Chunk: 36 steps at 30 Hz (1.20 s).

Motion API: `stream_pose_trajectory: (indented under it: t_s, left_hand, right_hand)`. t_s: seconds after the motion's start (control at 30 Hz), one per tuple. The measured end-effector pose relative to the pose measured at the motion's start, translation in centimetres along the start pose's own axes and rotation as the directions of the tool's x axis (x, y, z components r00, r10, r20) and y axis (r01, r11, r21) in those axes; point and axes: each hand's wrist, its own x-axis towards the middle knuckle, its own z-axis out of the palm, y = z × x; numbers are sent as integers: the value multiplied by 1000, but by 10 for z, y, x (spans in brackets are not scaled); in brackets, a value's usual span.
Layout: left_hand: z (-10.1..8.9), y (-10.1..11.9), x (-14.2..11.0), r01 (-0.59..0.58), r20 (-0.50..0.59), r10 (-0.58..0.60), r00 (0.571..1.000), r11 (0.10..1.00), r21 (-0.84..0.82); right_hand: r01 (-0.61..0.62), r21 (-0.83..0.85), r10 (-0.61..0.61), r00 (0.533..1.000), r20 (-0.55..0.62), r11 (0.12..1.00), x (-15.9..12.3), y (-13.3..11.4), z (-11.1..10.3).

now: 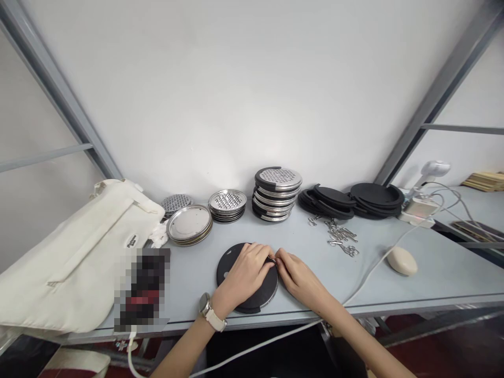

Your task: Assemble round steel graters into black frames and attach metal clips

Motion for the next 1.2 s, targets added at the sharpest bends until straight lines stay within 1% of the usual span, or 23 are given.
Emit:
stream_pose_trajectory:
  t_s: [0.6,0.87,1.03,1.2]
  left_hand:
    - [3,-2,1,29,6,-29,1000,1000,-3]
    - [3,-2,0,21,-1,-21,1000,999,40]
    - [5,-3,0,26,-26,-24,999,996,80]
    - [6,-3,0,59,-60,-53,997,993,99]
  right_hand:
    - [-7,22,7,1000,-9,1000,0,2,1]
    - [19,5,-19,1000,-23,1000,0,4,3]
    - [23,2,-23,999,-29,1000,1,3,2]
    - [10,-26,-11,1000,-17,1000,1,2,1]
